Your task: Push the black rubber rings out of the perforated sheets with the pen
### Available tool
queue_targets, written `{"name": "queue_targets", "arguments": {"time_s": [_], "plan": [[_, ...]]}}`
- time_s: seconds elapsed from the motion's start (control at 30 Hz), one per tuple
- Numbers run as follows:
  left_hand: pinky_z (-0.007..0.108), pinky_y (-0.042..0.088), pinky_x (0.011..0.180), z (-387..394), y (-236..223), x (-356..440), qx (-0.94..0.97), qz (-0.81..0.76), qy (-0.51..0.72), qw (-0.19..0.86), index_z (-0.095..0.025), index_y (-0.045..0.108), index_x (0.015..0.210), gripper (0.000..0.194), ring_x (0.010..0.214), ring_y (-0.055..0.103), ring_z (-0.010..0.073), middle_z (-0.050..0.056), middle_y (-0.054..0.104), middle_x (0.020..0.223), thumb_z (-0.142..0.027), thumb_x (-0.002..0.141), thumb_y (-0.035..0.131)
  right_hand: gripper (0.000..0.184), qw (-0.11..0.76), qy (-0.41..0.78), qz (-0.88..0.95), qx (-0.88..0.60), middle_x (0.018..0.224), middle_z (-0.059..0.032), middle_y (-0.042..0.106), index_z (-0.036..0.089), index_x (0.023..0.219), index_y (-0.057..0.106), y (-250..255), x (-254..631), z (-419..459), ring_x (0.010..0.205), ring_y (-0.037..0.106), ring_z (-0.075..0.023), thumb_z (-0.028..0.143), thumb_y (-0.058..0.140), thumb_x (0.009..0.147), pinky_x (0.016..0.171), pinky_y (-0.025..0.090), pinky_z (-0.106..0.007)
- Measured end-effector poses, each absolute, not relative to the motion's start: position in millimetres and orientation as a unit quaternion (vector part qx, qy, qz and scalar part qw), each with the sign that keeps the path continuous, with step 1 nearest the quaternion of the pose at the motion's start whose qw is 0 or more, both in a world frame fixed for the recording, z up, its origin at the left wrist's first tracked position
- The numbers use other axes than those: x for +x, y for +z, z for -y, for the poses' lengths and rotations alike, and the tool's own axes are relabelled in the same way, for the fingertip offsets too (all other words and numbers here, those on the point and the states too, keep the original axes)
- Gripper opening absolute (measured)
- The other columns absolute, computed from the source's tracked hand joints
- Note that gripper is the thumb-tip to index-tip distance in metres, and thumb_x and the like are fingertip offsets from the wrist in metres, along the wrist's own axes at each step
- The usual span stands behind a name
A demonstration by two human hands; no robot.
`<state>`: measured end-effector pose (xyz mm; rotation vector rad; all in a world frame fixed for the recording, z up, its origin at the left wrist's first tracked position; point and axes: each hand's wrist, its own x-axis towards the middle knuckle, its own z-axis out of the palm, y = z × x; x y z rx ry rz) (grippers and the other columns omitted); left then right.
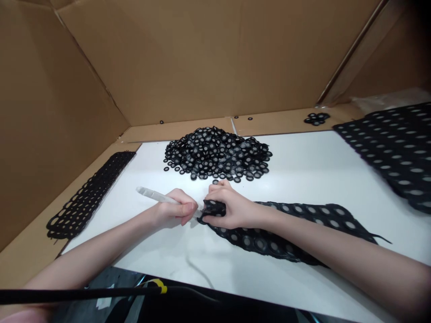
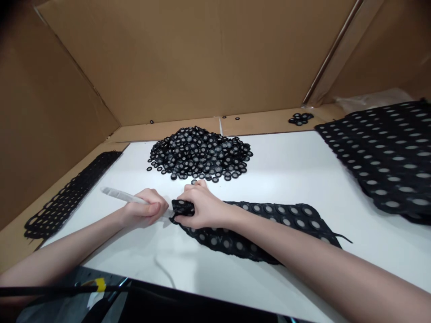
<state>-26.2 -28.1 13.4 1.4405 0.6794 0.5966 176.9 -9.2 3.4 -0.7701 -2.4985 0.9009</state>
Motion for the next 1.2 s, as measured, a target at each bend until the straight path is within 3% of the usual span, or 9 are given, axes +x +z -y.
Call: {"name": "queue_targets", "arguments": {"time_s": [1.2], "plan": [[0.027,0.015,0.043,28.5,13.2,-32.2,0.618,-0.304,0.241,0.684,-0.012,0.046,0.040,0.054,0.038,0.030,0.0079,-0.001,0.032,0.037,-0.046,0.080,0.061,0.014,0.195,0.326,0.879,-0.288,0.069,0.0010,0.054,0.017,0.066,0.056,2.5,176.5,8.6,0.070,0.049,-0.0147,0.026,0.066,0.072,0.084,0.028,-0.036]]}}
